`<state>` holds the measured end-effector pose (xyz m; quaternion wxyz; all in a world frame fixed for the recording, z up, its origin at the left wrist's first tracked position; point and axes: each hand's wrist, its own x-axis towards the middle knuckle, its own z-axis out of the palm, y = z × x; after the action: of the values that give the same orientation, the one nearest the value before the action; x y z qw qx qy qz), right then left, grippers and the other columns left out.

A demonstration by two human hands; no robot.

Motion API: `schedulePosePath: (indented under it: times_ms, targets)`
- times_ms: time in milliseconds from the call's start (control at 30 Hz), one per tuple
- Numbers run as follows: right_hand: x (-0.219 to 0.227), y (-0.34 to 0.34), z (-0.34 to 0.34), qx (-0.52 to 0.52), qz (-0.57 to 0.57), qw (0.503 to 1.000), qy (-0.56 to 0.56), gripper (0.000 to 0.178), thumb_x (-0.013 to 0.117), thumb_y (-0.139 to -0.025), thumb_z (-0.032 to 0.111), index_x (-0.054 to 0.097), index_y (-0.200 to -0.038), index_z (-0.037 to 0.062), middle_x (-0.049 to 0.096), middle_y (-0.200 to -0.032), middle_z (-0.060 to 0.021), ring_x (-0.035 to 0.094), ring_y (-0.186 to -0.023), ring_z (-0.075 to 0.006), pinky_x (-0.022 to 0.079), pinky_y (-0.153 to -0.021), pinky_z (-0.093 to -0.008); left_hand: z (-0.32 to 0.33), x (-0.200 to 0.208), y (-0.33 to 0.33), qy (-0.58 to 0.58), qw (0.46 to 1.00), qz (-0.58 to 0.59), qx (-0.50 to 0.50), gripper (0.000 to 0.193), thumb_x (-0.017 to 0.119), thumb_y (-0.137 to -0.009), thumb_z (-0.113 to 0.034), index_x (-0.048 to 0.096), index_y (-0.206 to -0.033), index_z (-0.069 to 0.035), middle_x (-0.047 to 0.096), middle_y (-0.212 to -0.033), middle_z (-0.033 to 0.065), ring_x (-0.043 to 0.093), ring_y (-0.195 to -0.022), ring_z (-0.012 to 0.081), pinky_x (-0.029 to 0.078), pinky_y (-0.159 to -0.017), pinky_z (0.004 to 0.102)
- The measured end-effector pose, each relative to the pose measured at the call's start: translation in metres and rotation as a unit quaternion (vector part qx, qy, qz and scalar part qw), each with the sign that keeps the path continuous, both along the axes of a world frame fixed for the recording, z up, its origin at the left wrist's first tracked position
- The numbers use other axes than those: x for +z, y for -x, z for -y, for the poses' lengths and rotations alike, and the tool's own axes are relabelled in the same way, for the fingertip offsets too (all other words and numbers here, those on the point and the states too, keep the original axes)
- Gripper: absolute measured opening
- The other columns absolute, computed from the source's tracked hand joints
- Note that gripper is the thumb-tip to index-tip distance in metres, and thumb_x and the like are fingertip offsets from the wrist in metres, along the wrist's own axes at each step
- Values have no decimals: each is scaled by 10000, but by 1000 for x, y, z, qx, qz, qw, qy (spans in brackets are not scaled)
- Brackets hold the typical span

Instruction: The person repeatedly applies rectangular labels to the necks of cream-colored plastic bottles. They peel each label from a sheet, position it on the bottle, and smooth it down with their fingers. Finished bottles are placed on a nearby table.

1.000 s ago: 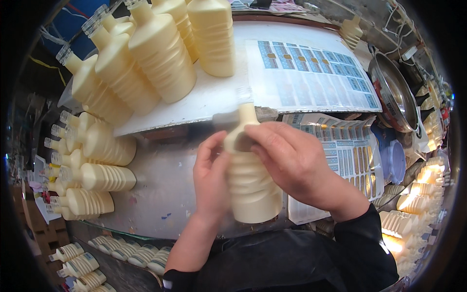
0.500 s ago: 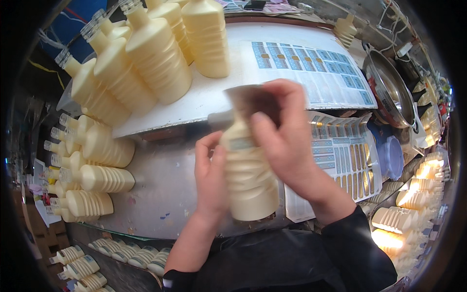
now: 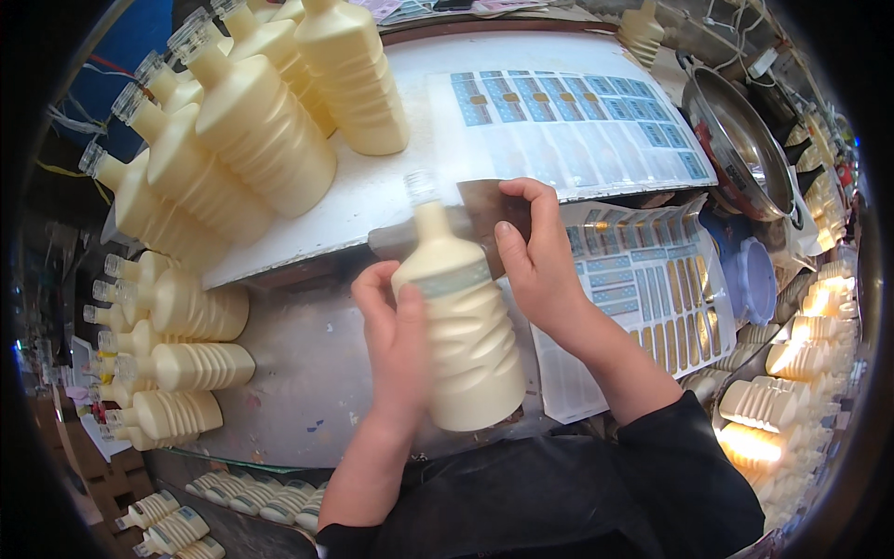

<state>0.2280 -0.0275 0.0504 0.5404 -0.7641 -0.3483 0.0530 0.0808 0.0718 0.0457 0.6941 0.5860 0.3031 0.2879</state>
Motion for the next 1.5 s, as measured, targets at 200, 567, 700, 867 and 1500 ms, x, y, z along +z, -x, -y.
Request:
schedulePosePath:
  times_ms: [200, 567, 700, 867, 1500]
  targets:
    - [23, 11, -12, 41, 4, 997, -69, 385, 514, -990, 59, 431, -1359, -13, 544, -1262, -173, 560, -1170, -263, 440, -1039, -377, -4, 5, -4, -45, 992, -107, -43, 466, 576, -1026, -269, 386, -1363, -9, 552, -1279, 177, 563, -1135, 218, 458, -1000, 354]
    - [5, -9, 2, -4, -14, 998, -60, 458, 537, -954, 55, 414, -1389, -18, 519, -1352, -242, 524, -1281, -386, 405, -1100, -434, -8, -15, -1, 11, 999, -12, -37, 392, 460, -1069, -265, 418, -1368, -15, 527, -1273, 141, 513, -1146, 205, 420, -1030, 349]
    - [19, -13, 8, 14, -129, 979, -158, 510, 587, -941, 67, 429, -1424, 18, 544, -1355, -210, 551, -1253, -317, 425, -1085, -398, -5, -7, -4, -171, 982, -80, 15, 470, 580, -1006, -225, 426, -1388, 2, 536, -1267, 155, 543, -1105, 226, 446, -1006, 364]
    - [9, -27, 23, 83, -396, 904, -137, 207, 549, -1039, 172, 679, -1116, 31, 677, -964, -22, 634, -897, -86, 515, -828, -237, -7, -1, -5, -199, 971, -134, -20, 560, 684, -929, -191, 425, -1387, 1, 560, -1250, 186, 574, -1113, 258, 486, -968, 397]
    - [5, -5, 14, 126, -259, 956, 53, 277, 721, -951, 202, 639, -1142, 18, 634, -760, 27, 570, -679, -16, 462, -598, -204, -3, -2, -8, -89, 992, -80, -31, 508, 632, -989, -255, 413, -1347, 33, 529, -1281, 203, 533, -1174, 250, 439, -1031, 391]
